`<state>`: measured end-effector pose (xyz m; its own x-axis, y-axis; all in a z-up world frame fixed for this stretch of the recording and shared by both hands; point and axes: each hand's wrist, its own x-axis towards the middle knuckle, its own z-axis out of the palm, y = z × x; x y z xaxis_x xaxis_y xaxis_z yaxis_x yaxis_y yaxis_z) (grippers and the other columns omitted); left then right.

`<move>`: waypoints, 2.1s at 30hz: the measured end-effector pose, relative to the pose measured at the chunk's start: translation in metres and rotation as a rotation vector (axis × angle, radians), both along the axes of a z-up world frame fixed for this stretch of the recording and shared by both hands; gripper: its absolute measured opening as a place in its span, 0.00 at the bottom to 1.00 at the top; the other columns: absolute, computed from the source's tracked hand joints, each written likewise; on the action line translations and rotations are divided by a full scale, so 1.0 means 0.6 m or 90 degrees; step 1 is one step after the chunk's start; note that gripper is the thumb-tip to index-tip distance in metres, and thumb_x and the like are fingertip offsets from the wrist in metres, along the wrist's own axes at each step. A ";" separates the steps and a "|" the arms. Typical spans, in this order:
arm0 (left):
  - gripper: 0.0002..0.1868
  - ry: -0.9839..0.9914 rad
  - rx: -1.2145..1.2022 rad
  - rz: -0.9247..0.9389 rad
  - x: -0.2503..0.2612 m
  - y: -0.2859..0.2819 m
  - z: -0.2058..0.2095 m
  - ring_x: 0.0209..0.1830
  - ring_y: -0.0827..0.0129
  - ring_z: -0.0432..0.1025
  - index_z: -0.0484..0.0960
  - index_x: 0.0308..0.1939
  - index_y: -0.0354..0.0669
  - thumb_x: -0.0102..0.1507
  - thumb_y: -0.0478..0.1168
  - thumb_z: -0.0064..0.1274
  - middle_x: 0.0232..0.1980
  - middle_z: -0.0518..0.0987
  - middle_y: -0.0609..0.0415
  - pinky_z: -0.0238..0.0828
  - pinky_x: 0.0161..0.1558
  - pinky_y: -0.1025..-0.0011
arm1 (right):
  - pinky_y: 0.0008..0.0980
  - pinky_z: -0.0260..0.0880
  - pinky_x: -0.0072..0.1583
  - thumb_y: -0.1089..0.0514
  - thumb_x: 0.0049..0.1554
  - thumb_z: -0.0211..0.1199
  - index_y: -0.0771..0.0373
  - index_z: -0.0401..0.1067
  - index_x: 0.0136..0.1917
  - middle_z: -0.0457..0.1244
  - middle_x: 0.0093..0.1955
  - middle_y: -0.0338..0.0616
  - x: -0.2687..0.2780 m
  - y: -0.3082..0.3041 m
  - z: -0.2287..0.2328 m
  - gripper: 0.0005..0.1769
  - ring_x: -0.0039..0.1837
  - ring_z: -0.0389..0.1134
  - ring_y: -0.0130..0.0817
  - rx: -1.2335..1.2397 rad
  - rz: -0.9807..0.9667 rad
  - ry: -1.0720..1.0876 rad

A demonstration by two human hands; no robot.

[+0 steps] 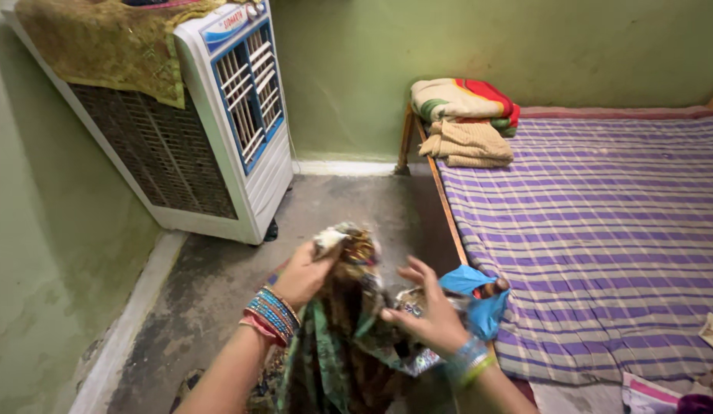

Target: The person folds a red and green patterned blanket, a beige blanket, and a patterned cloth, stacking them on the bed. The person then picks up another patterned cloth and begins to fold it.

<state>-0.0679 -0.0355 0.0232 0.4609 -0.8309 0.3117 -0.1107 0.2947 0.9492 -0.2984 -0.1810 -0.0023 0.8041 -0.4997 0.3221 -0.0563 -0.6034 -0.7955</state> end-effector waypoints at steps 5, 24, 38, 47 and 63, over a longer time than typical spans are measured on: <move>0.15 0.102 0.143 -0.057 -0.021 0.015 0.054 0.48 0.76 0.76 0.79 0.55 0.40 0.66 0.39 0.50 0.50 0.83 0.58 0.76 0.53 0.73 | 0.37 0.71 0.57 0.56 0.45 0.77 0.61 0.75 0.64 0.70 0.52 0.53 0.027 0.008 0.011 0.33 0.52 0.71 0.31 0.284 0.161 0.142; 0.27 -0.057 0.054 0.130 -0.113 0.003 -0.053 0.52 0.69 0.76 0.76 0.58 0.40 0.58 0.43 0.65 0.51 0.83 0.52 0.73 0.55 0.66 | 0.32 0.73 0.45 0.55 0.53 0.67 0.67 0.80 0.49 0.73 0.39 0.39 0.054 0.002 0.050 0.15 0.41 0.72 0.27 0.138 -0.039 0.083; 0.26 -0.153 0.122 0.252 -0.205 -0.072 -0.203 0.46 0.53 0.77 0.75 0.51 0.39 0.61 0.56 0.58 0.46 0.81 0.45 0.73 0.48 0.58 | 0.33 0.61 0.39 0.48 0.60 0.64 0.64 0.76 0.50 0.62 0.37 0.36 -0.122 -0.156 -0.004 0.16 0.37 0.59 0.28 0.226 -0.272 0.101; 0.25 -0.188 0.510 0.322 -0.368 -0.109 -0.249 0.55 0.46 0.71 0.77 0.51 0.42 0.52 0.47 0.62 0.53 0.80 0.42 0.67 0.54 0.50 | 0.38 0.69 0.37 0.50 0.60 0.61 0.62 0.73 0.46 0.65 0.35 0.40 -0.098 -0.113 -0.029 0.13 0.33 0.66 0.34 0.663 -0.444 -0.023; 0.21 0.023 0.205 0.085 -0.301 -0.060 -0.211 0.44 0.62 0.77 0.77 0.48 0.41 0.62 0.52 0.60 0.43 0.82 0.49 0.72 0.47 0.64 | 0.40 0.76 0.53 0.52 0.57 0.62 0.58 0.72 0.59 0.69 0.53 0.40 -0.131 -0.105 -0.028 0.18 0.53 0.72 0.33 0.614 -0.193 0.028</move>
<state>-0.2482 -0.0713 -0.1031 0.5777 -0.8158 0.0250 -0.0922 -0.0347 0.9951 -0.3772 -0.2437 -0.0188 0.6019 -0.7156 -0.3545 -0.1418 0.3411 -0.9293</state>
